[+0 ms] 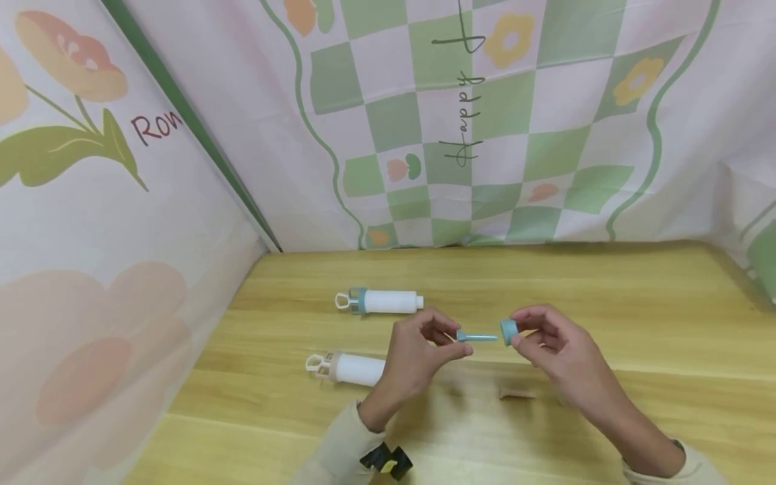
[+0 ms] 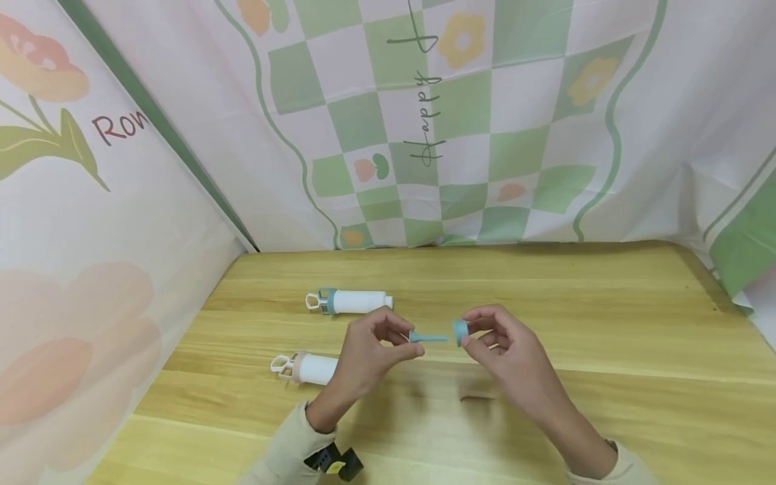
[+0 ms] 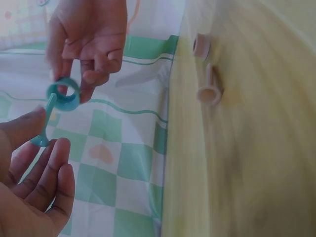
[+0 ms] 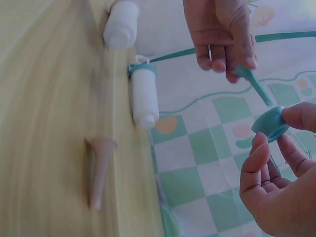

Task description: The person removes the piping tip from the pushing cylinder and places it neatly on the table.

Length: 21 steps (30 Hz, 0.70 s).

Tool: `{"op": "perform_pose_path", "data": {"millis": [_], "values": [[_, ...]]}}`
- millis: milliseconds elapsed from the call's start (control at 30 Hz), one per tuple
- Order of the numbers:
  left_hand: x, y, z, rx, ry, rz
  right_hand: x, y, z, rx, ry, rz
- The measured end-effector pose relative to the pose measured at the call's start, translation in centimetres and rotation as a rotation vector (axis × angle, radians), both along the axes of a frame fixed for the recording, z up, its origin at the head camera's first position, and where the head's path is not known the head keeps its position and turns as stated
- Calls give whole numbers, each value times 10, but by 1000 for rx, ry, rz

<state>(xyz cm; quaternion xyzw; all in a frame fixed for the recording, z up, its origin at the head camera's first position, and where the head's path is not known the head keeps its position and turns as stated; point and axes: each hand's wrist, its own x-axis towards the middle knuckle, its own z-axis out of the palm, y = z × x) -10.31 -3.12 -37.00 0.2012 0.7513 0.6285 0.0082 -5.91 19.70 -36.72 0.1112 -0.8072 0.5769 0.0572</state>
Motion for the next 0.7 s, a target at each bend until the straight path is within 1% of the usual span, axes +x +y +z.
{"op": "perform_pose_path", "data": {"millis": [133,267,367,467,600,700], "values": [[-7,-1,6,-87,9,-19,-3,11,3,38,-3,-6],[-14,-1,14,-190,4,-45,-7,20,6,105,1,-39],[-19,0,19,-256,22,-47,-9,27,6,151,18,-62],[-24,2,23,-307,77,-46,-12,35,7,194,27,-76],[-33,8,25,-346,156,-58,-17,45,5,234,52,-109],[-38,13,27,-364,181,-78,-20,52,3,247,65,-135]]}}
